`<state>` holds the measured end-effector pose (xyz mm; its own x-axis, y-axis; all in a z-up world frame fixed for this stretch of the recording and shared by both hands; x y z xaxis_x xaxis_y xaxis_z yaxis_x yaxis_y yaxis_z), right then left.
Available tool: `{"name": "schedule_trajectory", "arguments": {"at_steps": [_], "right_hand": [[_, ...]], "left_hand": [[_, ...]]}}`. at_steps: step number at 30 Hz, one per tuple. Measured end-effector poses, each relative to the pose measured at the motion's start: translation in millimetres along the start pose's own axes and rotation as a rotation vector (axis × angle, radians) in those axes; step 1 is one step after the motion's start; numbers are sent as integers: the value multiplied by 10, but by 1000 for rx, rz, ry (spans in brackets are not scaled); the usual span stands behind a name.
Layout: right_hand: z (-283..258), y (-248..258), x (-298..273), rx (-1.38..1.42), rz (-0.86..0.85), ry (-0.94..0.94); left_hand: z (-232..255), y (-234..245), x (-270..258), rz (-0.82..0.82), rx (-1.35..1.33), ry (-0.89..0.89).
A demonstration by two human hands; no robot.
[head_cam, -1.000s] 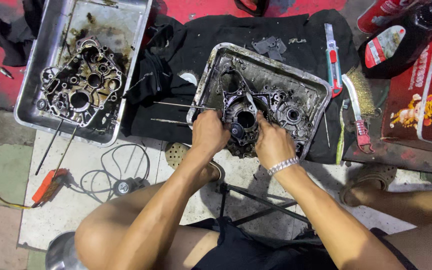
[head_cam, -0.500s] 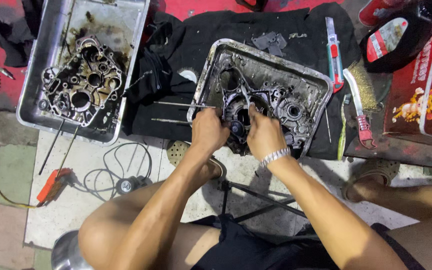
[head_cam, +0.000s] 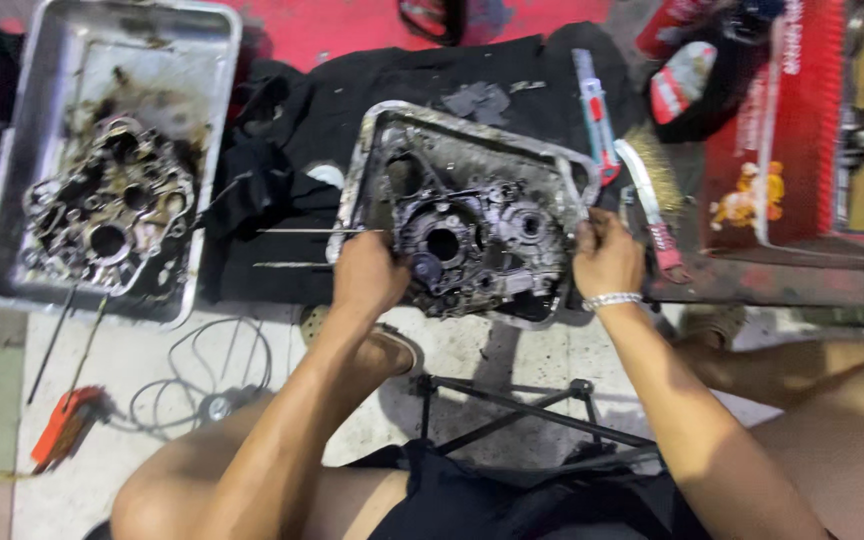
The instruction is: The person cleans a disassembled engine casing using a wire brush, a metal pick, and a spray lubricant. They scrub and scrape various internal surfaces and crevices, then spray the part and continue cleaning before setting the casing aside.
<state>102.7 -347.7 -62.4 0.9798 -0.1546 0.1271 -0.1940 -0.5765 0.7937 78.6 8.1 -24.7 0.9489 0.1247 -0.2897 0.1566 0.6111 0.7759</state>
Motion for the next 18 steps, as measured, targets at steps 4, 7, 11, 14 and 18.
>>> {"name": "schedule_trajectory", "arguments": {"at_steps": [4, 7, 11, 14, 18], "right_hand": [[480, 49, 76, -61, 27, -137], [673, 44, 51, -175, -53, -219], [675, -42, 16, -293, -174, -265], [725, -88, 52, -244, -315, -319], [770, -239, 178, -358, -316, -259]], "left_hand": [[48, 27, -14, -20, 30, 9], [66, 33, -17, -37, 46, 21], [75, 42, -16, -29, 26, 25], [83, 42, -5, -8, 58, 2], [46, 19, 7, 1, 73, 9]]}}
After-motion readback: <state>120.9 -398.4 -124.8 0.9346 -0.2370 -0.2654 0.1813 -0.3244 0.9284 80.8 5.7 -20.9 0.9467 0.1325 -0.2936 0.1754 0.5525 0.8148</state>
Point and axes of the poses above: each hand's wrist, its own x-axis towards the middle knuckle, its own y-axis out of the back of the hand, z = x × y, the point moved 8 cm from there along x, towards the middle knuckle, and after that the axes turned 3 degrees about -z, right-handed, at the moved point
